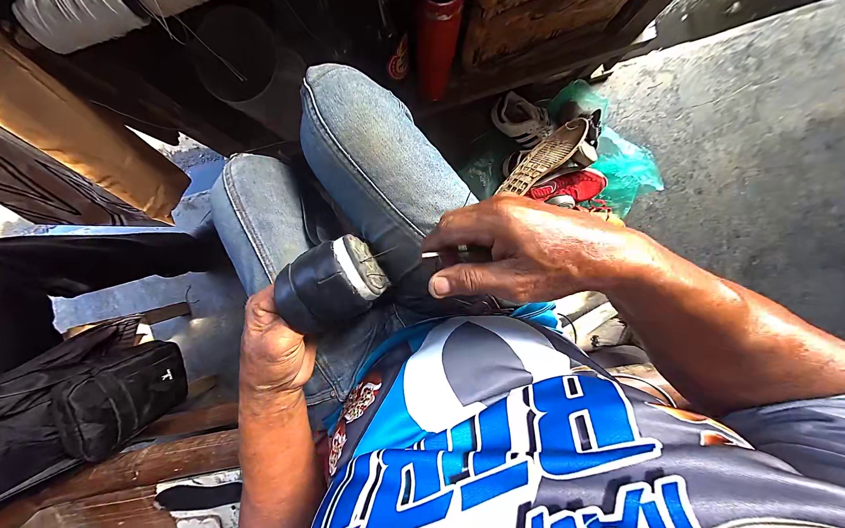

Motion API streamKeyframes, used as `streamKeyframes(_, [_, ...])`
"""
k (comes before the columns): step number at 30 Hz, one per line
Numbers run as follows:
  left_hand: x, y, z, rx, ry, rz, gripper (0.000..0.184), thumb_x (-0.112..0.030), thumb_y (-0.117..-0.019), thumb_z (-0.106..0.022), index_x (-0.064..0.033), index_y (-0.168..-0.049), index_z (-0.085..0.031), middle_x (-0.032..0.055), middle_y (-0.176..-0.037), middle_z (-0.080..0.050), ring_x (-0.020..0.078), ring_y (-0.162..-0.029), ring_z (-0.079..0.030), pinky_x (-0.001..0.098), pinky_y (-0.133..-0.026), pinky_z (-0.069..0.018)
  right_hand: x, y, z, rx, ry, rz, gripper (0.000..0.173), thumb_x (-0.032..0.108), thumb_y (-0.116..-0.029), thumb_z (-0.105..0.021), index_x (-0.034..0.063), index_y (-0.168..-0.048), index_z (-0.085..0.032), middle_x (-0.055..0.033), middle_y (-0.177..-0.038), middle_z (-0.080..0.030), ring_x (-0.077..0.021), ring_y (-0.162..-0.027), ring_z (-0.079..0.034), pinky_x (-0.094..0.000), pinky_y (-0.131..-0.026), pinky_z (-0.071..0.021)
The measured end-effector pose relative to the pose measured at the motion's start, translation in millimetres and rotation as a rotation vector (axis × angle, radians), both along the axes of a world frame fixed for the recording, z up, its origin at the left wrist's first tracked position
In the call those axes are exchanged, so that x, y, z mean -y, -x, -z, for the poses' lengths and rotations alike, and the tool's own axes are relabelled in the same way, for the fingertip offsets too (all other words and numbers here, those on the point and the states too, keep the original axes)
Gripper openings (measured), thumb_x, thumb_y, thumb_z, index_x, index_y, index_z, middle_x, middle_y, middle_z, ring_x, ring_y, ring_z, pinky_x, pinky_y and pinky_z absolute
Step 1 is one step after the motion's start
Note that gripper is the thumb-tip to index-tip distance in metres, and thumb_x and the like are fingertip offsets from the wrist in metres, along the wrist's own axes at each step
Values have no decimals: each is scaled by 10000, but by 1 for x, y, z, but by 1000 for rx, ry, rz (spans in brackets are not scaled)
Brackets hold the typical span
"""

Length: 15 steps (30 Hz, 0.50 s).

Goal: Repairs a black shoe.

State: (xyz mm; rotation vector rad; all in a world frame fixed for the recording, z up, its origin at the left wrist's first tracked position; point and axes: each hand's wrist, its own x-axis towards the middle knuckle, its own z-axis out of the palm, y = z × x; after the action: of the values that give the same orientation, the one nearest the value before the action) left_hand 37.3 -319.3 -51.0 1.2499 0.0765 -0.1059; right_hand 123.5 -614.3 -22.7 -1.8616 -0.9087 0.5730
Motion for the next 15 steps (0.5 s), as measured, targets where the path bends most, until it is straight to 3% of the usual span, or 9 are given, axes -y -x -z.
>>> streamKeyframes(2, [-4, 3, -1, -15, -35, 35, 103, -153, -937, -687, -207, -969, -768, -38, -907, -746, 55, -817, -696, 257, -739, -588, -7, 5, 2, -1, -78, 216, 377, 368, -1047, -563, 120, -784, -671, 76, -625, -533, 7, -539, -476, -200, -473, -369])
streamKeyframes(4, [-5, 5, -3, -20, -57, 70, 126, -116, -938, -673, -193, -981, -764, -27, -916, -745, 67, -826, -700, 267, -749, -592, -18, 11, 4, 20, -72, 362, 391, 312, -1052, -570, 114, -721, -634, 62, -576, -492, -22, -501, -441, -235, -463, -331])
streamKeyframes(6, [-7, 6, -6, -15, -124, 78, 135, -113, -947, -664, -198, -988, -761, -36, -918, -746, 58, -827, -699, 262, -756, -595, -27, 16, 8, 6, -64, 339, 257, 261, -1006, -633, 102, -813, -698, 47, -658, -588, -24, -574, -524, -232, -524, -417])
streamKeyframes(7, [-8, 7, -7, -10, -179, 76, 136, -114, -949, -662, -201, -988, -759, -45, -914, -745, 52, -827, -697, 258, -759, -594, -29, 18, 8, -18, -74, 281, 179, 236, -982, -658, 90, -940, -752, 39, -766, -662, -12, -674, -597, -210, -602, -493])
streamKeyframes(8, [-10, 8, -8, -6, -235, 70, 143, -100, -948, -656, -193, -991, -755, -47, -915, -744, 54, -832, -698, 263, -770, -595, -33, 22, 8, -39, -99, 227, 189, 209, -961, -676, 70, -1049, -769, 25, -854, -694, -8, -759, -630, -188, -671, -530])
streamKeyframes(9, [-11, 8, -10, -3, -285, 64, 159, -73, -943, -647, -179, -996, -753, -45, -922, -747, 59, -848, -704, 272, -797, -601, -39, 26, 7, -46, -126, 200, 207, 187, -944, -693, 57, -1084, -771, 14, -884, -697, -15, -797, -638, -180, -698, -541])
streamKeyframes(15, [-21, 9, -21, 67, -623, 101, 143, -44, -937, -627, -108, -1000, -738, -57, -937, -741, 39, -880, -700, 248, -841, -592, -52, 31, 8, 5, -250, 165, 94, 77, -914, -697, 47, -912, -787, 3, -790, -673, -44, -755, -628, -199, -658, -515])
